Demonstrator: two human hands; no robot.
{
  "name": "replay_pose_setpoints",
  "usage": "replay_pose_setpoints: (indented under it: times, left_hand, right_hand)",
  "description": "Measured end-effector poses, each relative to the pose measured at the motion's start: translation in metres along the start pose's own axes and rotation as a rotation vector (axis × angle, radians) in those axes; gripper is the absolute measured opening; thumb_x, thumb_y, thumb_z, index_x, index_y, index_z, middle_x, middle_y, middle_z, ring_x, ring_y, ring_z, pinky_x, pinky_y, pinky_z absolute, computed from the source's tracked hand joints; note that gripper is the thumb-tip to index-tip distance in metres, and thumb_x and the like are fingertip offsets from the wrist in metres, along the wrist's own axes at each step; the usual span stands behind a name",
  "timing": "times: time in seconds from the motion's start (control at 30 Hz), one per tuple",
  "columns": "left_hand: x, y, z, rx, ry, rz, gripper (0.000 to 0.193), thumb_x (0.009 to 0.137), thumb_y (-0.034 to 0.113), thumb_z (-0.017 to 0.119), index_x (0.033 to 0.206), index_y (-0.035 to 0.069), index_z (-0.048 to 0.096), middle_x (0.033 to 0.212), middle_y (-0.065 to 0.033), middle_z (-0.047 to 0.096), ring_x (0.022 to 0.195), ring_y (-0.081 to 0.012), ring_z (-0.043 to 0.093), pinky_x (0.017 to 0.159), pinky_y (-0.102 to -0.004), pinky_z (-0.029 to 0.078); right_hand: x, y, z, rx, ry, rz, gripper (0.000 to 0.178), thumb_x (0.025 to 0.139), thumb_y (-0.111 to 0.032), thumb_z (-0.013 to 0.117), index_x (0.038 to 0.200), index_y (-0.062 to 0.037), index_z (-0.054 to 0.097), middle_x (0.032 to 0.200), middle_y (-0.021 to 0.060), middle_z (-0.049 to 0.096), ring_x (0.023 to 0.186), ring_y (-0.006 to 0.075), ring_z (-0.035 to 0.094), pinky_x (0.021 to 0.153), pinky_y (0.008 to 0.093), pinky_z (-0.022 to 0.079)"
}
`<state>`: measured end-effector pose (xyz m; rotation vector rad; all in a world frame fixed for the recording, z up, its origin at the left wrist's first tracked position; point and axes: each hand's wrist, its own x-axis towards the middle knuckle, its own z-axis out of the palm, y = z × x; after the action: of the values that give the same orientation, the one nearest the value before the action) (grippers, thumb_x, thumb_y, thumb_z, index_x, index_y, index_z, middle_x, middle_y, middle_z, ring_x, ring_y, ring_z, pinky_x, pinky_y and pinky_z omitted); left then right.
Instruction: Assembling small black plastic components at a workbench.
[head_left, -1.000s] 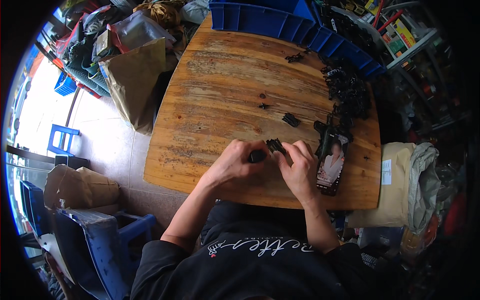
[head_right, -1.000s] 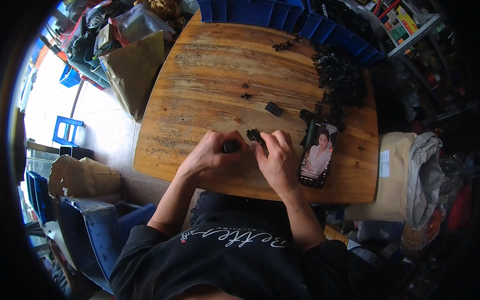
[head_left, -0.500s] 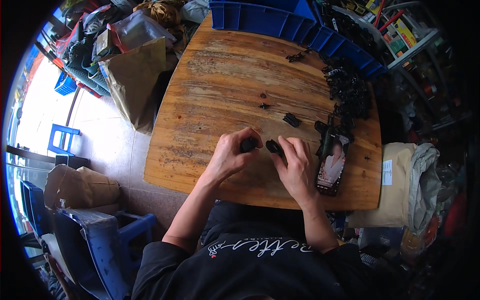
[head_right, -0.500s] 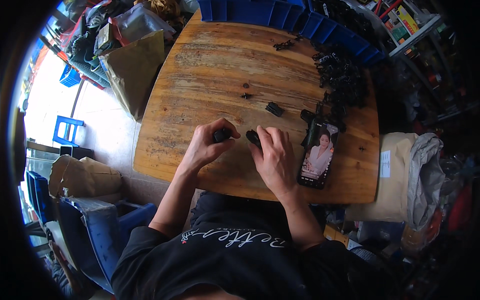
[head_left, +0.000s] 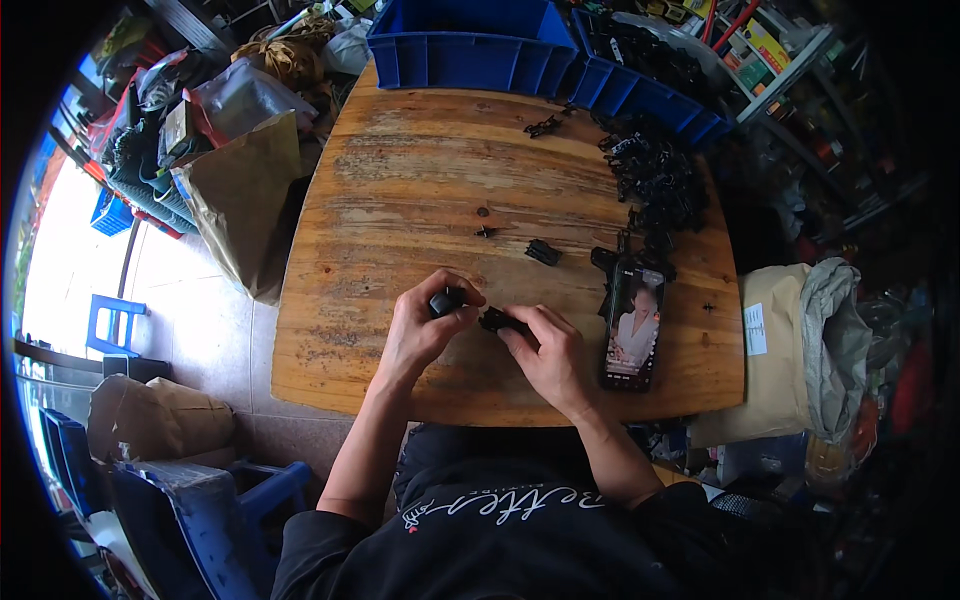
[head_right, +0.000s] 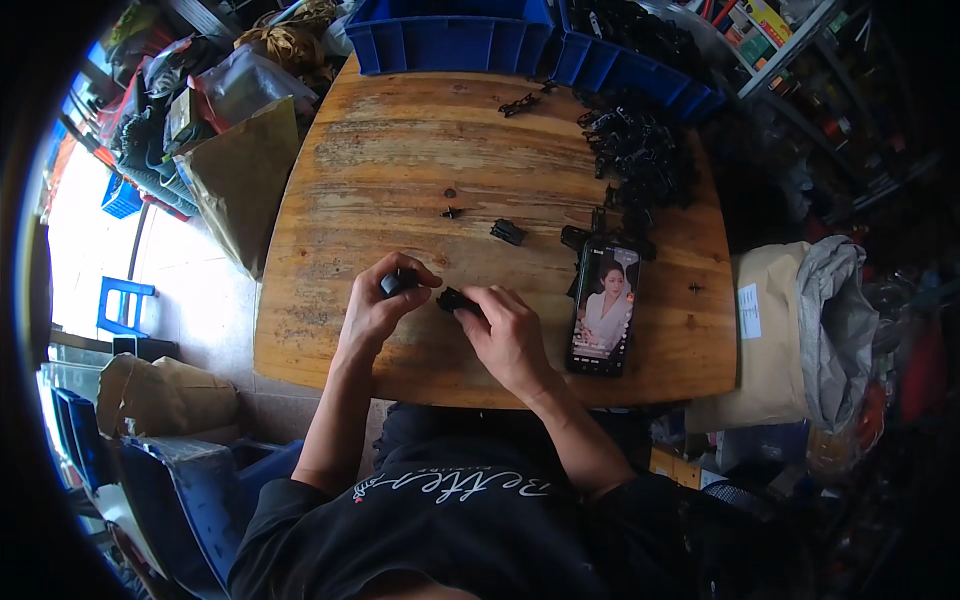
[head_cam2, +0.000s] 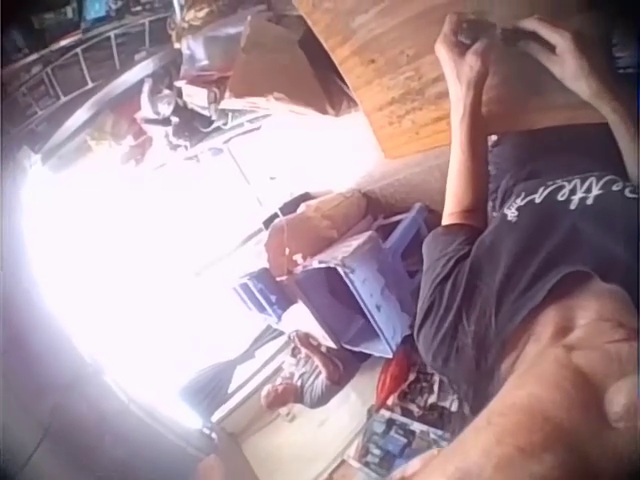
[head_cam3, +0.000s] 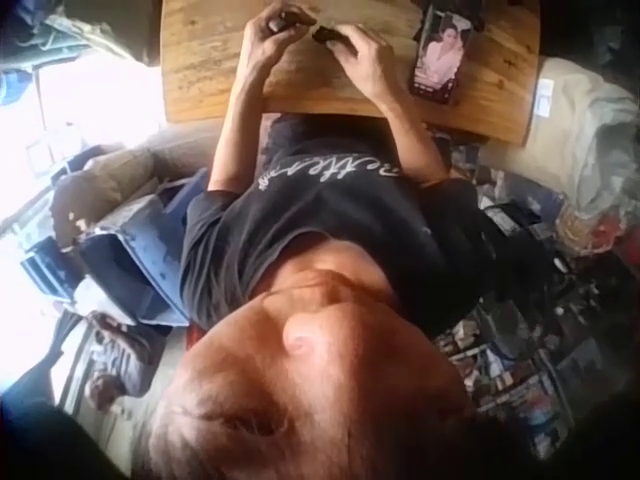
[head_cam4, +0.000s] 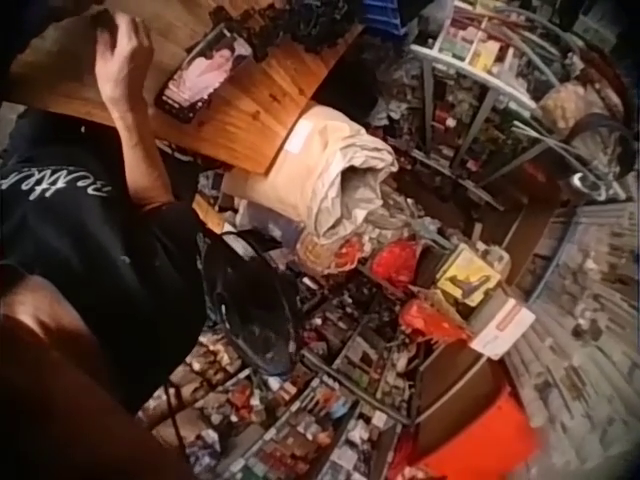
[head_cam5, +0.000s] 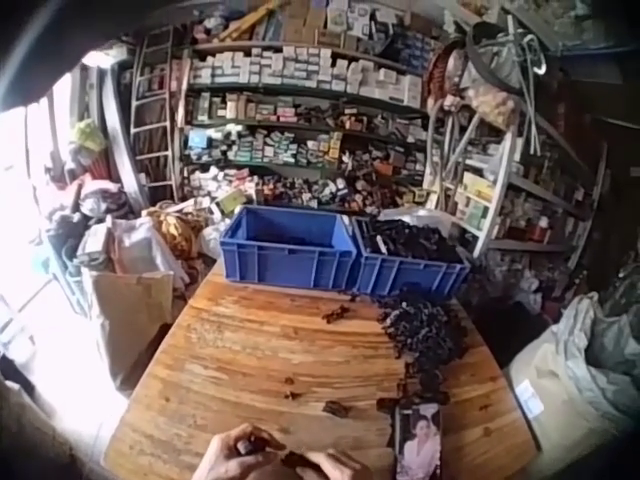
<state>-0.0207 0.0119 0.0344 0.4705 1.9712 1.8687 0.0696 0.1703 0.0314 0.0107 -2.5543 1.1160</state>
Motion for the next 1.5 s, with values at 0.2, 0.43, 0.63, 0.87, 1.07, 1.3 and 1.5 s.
replay_pose_setpoints:
  times: [0.2, 0.43, 0.63, 0.87, 1.07, 1.3, 1.5]
  left_hand:
    - [-0.001, -0.001, 0.000, -0.029, 0.008, 0.008, 0.015, 0.070, 0.005, 0.062, 0.085, 0.003, 0.061, 0.087, -0.0055, 0.064, 0.084, -0.0129, 0.057, 0.077, -0.0263, 0.044]
    - [-0.001, -0.002, 0.003, -0.001, 0.038, 0.009, 0.017, 0.069, 0.004, 0.062, 0.085, 0.002, 0.060, 0.085, -0.0050, 0.064, 0.080, -0.0122, 0.056, 0.074, -0.0252, 0.044]
    - [0.003, 0.001, 0.004, 0.032, 0.076, 0.002, 0.016, 0.068, 0.004, 0.062, 0.085, 0.002, 0.061, 0.082, -0.0035, 0.062, 0.075, -0.0105, 0.053, 0.070, -0.0236, 0.042]
    - [0.006, 0.003, 0.004, 0.150, 0.121, 0.004, 0.015, 0.070, 0.004, 0.063, 0.084, 0.001, 0.063, 0.079, -0.0029, 0.060, 0.072, -0.0096, 0.053, 0.066, -0.0228, 0.042]
    - [0.005, -0.004, 0.002, 0.251, 0.196, -0.056, 0.015, 0.070, 0.007, 0.065, 0.084, 0.002, 0.063, 0.075, -0.0038, 0.062, 0.069, -0.0106, 0.054, 0.065, -0.0235, 0.043]
    - [0.004, -0.001, 0.004, 0.325, 0.190, 0.048, 0.014, 0.070, 0.007, 0.064, 0.084, 0.002, 0.063, 0.072, -0.0056, 0.062, 0.065, -0.0112, 0.055, 0.063, -0.0237, 0.044]
    - [0.008, -0.005, 0.003, 0.331, 0.201, 0.039, 0.015, 0.070, 0.005, 0.064, 0.085, 0.002, 0.063, 0.074, -0.0063, 0.063, 0.068, -0.0120, 0.057, 0.064, -0.0240, 0.045]
  right_hand:
    - [-0.002, 0.001, 0.003, 0.017, -0.026, -0.078, 0.021, 0.076, -0.007, 0.066, 0.096, -0.0016, 0.059, 0.086, 0.0132, 0.061, 0.077, 0.0305, 0.060, 0.066, 0.0341, 0.048]
    - [-0.016, -0.001, 0.007, -0.495, -0.193, -0.548, 0.034, 0.075, -0.019, 0.067, 0.104, -0.0040, 0.060, 0.087, 0.0063, 0.056, 0.076, 0.0191, 0.054, 0.067, 0.0307, 0.044]
    - [0.043, 0.008, -0.052, -0.326, -0.140, -0.676, 0.026, 0.074, -0.023, 0.069, 0.094, -0.0062, 0.064, 0.090, 0.0074, 0.060, 0.080, 0.0191, 0.056, 0.068, 0.0315, 0.046]
    - [0.253, 0.156, -0.198, -0.756, 0.115, -0.064, 0.028, 0.081, -0.030, 0.061, 0.091, -0.0041, 0.064, 0.090, 0.0127, 0.063, 0.087, 0.0282, 0.059, 0.075, 0.0349, 0.046]
    - [0.280, 0.257, -0.196, -0.609, -0.117, 0.376, 0.051, 0.079, -0.050, 0.057, 0.111, -0.0097, 0.061, 0.109, 0.0127, 0.061, 0.107, 0.0284, 0.054, 0.094, 0.0355, 0.039]
    - [0.205, 0.188, -0.153, -0.496, -0.269, 0.211, 0.046, 0.083, -0.038, 0.060, 0.122, -0.0155, 0.053, 0.139, 0.0136, 0.034, 0.123, 0.0349, 0.035, 0.102, 0.0417, 0.029]
    - [0.223, 0.171, -0.184, -0.239, -0.262, 0.104, 0.024, 0.086, -0.021, 0.058, 0.102, -0.0035, 0.064, 0.103, 0.0114, 0.063, 0.093, 0.0201, 0.059, 0.081, 0.0300, 0.044]
